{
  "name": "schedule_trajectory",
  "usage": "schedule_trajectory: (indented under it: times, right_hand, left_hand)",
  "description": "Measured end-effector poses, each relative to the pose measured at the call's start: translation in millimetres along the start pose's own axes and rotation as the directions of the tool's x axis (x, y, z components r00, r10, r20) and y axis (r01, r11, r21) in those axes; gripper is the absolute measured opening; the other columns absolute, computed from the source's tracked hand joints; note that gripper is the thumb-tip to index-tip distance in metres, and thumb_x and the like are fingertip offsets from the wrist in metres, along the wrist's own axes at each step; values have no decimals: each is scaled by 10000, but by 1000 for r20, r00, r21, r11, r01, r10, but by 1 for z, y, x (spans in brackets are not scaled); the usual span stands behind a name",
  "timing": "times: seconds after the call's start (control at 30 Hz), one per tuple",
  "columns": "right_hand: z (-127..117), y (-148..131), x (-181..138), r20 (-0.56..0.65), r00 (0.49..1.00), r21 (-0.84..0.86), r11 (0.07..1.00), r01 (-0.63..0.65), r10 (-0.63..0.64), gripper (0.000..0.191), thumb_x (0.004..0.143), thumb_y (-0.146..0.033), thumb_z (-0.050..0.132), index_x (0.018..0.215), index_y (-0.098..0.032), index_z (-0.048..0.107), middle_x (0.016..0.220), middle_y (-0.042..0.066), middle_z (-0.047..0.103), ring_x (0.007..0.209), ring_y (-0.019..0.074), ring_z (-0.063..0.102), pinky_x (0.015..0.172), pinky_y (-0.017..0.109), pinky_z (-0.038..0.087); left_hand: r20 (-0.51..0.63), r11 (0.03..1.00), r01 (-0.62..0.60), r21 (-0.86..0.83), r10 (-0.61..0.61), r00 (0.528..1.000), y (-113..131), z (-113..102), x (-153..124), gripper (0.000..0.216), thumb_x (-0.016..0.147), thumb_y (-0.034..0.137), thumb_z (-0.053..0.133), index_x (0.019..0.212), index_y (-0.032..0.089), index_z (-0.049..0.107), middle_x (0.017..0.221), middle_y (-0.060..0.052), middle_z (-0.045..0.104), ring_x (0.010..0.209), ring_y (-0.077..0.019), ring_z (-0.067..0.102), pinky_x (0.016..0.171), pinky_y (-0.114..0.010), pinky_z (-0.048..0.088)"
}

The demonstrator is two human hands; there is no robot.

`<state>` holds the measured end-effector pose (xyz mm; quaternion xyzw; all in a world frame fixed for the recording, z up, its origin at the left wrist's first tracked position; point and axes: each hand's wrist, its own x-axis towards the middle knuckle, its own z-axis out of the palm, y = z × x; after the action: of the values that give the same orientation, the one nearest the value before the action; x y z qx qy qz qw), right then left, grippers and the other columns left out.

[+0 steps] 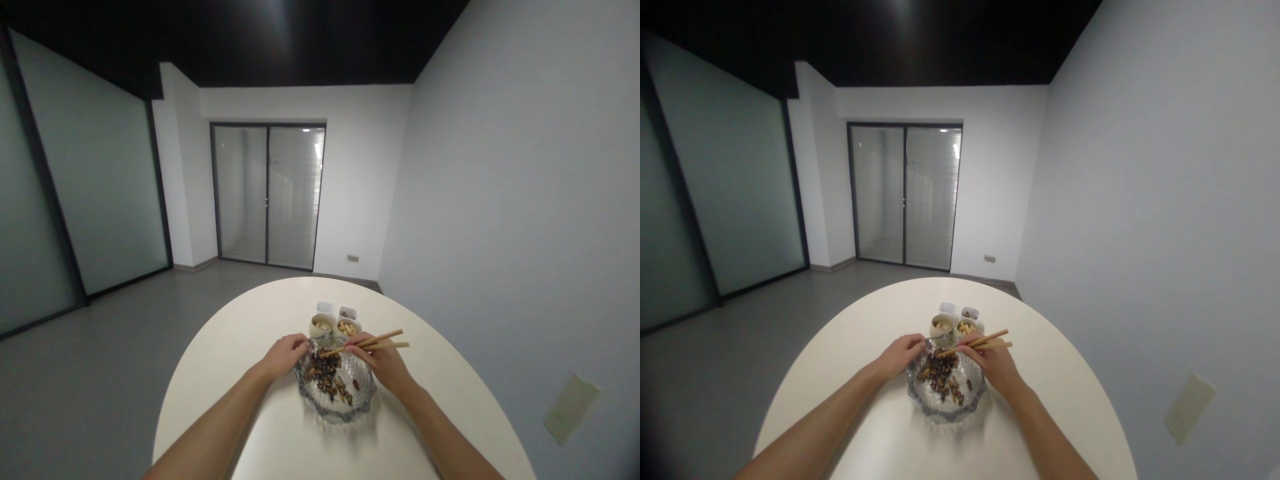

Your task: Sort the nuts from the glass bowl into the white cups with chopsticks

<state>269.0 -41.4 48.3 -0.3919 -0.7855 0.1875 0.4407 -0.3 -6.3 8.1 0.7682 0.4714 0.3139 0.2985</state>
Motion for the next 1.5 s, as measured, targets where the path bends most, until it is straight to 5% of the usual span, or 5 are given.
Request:
schedule_trajectory:
  times: [0.83,1.5]
  right_hand:
    - [3,-17,-2,59,978,-9,980,200,-199,220,943,-405,637,937,-215,746,901,64,777,834,224,729,777,352,592]
    - [-25,-29,5,-151,976,25,986,162,-157,227,898,-451,679,901,-244,773,858,70,776,798,236,726,725,353,604]
  left_hand:
    - [-15,1000,-14,17,14,1000,-6,1,2,363,907,425,435,884,173,695,840,-28,709,789,-185,605,724,-258,443]
    - [-11,1000,3,-4,-3,1000,-11,1,1,370,907,431,435,898,169,696,840,-33,715,769,-182,604,715,-260,438]
